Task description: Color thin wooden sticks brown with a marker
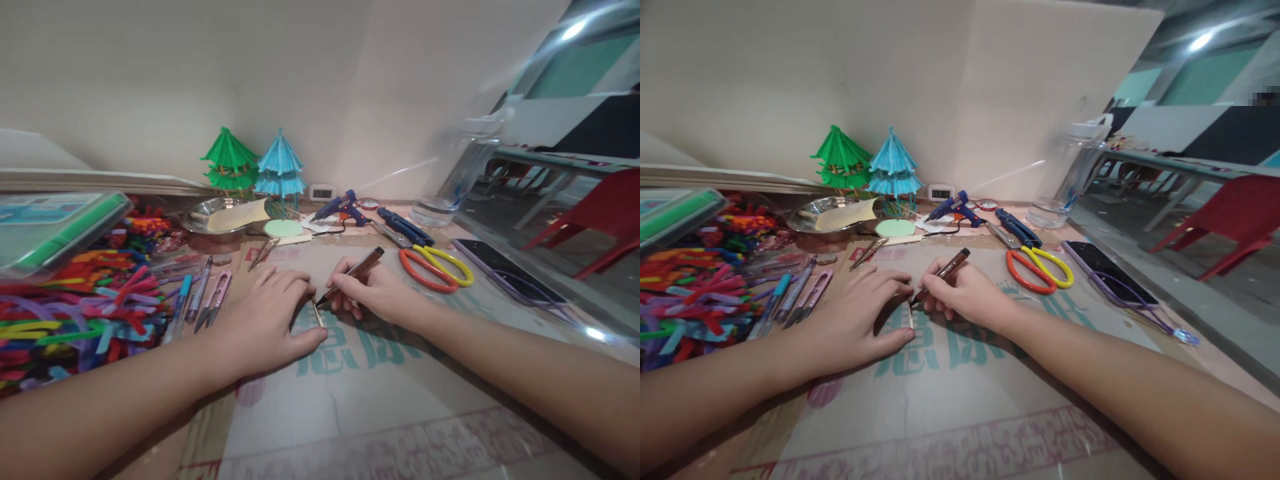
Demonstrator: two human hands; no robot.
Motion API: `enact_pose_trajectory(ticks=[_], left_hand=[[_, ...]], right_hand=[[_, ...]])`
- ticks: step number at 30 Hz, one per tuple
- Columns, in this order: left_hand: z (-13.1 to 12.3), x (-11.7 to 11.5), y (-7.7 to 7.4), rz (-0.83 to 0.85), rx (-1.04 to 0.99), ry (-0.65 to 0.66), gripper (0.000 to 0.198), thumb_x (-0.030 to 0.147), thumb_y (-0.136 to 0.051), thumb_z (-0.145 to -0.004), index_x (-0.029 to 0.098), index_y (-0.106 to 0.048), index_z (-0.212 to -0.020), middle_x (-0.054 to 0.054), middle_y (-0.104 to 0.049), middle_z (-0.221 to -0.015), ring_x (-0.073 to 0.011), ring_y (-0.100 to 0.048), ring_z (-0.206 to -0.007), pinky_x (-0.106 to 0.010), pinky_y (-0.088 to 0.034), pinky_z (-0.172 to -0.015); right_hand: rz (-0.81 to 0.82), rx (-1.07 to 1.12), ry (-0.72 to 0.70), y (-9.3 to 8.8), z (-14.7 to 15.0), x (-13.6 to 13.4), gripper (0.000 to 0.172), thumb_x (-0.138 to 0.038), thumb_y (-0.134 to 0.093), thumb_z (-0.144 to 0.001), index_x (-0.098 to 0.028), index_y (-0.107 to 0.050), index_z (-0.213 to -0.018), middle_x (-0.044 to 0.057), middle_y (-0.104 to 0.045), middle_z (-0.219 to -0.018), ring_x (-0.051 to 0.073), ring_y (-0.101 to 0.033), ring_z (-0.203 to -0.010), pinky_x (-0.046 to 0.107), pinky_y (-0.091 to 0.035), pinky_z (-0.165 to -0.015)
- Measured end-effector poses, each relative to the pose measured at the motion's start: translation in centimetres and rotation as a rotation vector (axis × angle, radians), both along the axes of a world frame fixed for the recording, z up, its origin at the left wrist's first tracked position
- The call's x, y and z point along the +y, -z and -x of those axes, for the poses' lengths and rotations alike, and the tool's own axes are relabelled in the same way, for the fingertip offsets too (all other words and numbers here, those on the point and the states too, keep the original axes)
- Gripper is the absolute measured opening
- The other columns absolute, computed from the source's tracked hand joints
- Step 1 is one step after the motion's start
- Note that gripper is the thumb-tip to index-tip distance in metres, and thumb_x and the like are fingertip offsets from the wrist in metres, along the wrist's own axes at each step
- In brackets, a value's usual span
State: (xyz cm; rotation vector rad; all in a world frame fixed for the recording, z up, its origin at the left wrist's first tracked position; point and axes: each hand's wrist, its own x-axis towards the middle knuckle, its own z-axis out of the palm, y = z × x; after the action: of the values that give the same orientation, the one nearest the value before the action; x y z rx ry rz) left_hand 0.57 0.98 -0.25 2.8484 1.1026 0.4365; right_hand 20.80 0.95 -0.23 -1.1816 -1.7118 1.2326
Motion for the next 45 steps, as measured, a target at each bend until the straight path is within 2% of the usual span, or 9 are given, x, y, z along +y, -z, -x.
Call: enact_pose_trajectory(ticks=[7, 11, 18, 20, 25, 30, 45], left_hand=[[0.1, -0.2, -0.2, 0.004, -0.017, -0.008, 0.037, 0.046, -0.063, -0.080, 0.019, -0.060, -0.105, -0.009, -0.060, -0.118, -0.0308, -0.052, -0.110, -0.049, -0.039, -0.098], [0.3, -0.8, -0.2, 0.002, -0.021, -0.037, 0.041, 0.051, -0.065, -0.079, 0.017, -0.062, -0.101, -0.010, -0.061, -0.117, -0.0308, -0.053, -0.109, -0.050, -0.039, -0.100], [0.6, -1.2, 0.0, 0.060, -0.046, -0.070, 0.048, 0.050, -0.067, -0.074, 0.017, -0.060, -0.107, -0.009, -0.061, -0.112, -0.0286, -0.055, -0.109, -0.045, -0.040, -0.103], [0.5, -1.2, -0.1, 0.069, -0.046, -0.081, 0.047, 0.050, -0.068, -0.073, 0.017, -0.061, -0.106, -0.009, -0.061, -0.113, -0.0288, -0.056, -0.106, -0.045, -0.044, -0.099], [0.4, -0.8, -0.1, 0.024, -0.035, -0.048, 0.039, 0.045, -0.065, -0.078, 0.017, -0.061, -0.104, -0.010, -0.061, -0.112, -0.0311, -0.054, -0.107, -0.048, -0.044, -0.097], [0.2, -0.1, 0.3, 0.023, -0.055, -0.029, 0.037, 0.043, -0.062, -0.079, 0.018, -0.059, -0.107, -0.011, -0.058, -0.121, -0.0315, -0.052, -0.113, -0.048, -0.043, -0.099], [0.0, 0.3, 0.5, -0.012, -0.034, 0.007, 0.040, 0.045, -0.060, -0.081, 0.014, -0.059, -0.106, -0.014, -0.058, -0.122, -0.0322, -0.052, -0.115, -0.050, -0.040, -0.100]], right_hand=[[-0.017, 0.029, 0.030, 0.2, 0.4, 0.3, 0.022, -0.040, -0.057, -0.080, -0.019, -0.052, -0.079, -0.002, -0.060, -0.059, 0.008, -0.048, -0.042, 0.020, -0.039, -0.039], [0.008, 0.002, 0.031, 0.2, 0.8, 0.0, 0.029, -0.047, -0.059, -0.077, -0.020, -0.051, -0.073, -0.002, -0.059, -0.055, 0.008, -0.046, -0.039, 0.021, -0.038, -0.038], [-0.003, 0.010, 0.031, 1.1, 1.1, 0.2, 0.039, -0.058, -0.062, -0.072, -0.020, -0.054, -0.070, 0.003, -0.061, -0.055, 0.010, -0.046, -0.037, 0.023, -0.037, -0.035], [0.003, 0.000, 0.028, 0.9, 1.1, 0.1, 0.038, -0.057, -0.063, -0.072, -0.020, -0.054, -0.070, 0.003, -0.062, -0.056, 0.010, -0.048, -0.039, 0.023, -0.039, -0.037], [-0.027, -0.010, 0.078, 0.3, 0.8, -0.1, 0.030, -0.048, -0.061, -0.077, -0.019, -0.054, -0.074, 0.001, -0.062, -0.057, 0.009, -0.049, -0.041, 0.021, -0.040, -0.039], [-0.039, -0.010, 0.056, 0.0, 0.4, -0.1, 0.021, -0.039, -0.059, -0.079, -0.019, -0.053, -0.075, -0.002, -0.060, -0.057, 0.008, -0.049, -0.042, 0.020, -0.042, -0.040], [0.031, -0.056, -0.007, -0.1, 0.0, 0.0, 0.016, -0.032, -0.053, -0.081, -0.019, -0.050, -0.072, -0.003, -0.061, -0.055, 0.006, -0.046, -0.039, 0.017, -0.036, -0.038]])
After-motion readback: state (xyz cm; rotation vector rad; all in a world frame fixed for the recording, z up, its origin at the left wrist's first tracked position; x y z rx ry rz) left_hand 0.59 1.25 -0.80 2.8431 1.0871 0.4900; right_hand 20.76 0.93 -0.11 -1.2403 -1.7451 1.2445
